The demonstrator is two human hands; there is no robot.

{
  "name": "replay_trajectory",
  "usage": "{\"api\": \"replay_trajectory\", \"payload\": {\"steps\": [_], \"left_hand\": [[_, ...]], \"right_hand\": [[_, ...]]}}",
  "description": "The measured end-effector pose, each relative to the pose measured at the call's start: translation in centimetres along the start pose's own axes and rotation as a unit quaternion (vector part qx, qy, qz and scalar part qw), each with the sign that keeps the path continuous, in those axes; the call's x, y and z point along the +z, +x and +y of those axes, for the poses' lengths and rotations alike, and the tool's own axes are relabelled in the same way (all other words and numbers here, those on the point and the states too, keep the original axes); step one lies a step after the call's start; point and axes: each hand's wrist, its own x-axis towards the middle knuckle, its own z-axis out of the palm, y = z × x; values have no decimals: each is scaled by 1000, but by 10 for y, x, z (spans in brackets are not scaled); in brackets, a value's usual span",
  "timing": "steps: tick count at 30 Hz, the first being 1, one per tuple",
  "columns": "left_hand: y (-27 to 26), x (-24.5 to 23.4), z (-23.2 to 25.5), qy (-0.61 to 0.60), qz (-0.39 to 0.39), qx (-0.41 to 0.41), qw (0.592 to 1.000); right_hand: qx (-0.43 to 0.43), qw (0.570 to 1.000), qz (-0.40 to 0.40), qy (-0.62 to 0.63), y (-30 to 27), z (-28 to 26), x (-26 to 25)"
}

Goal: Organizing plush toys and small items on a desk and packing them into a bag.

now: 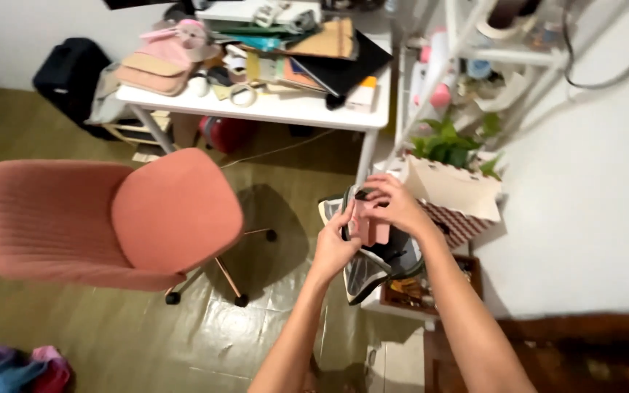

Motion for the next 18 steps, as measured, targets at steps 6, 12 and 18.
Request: {"api": "replay_trajectory", "payload": {"steps": [6,12,18], "left_hand": [[49,-46,-23,-168,15,58,984],[118,-122,-4,-154,32,63,985],[190,-174,-4,-78,70,62,993]], "right_hand": [[4,989,113,97,69,43,6],[353,933,26,-61,133,93,28],[269,959,60,-65,203,129,66]]}}
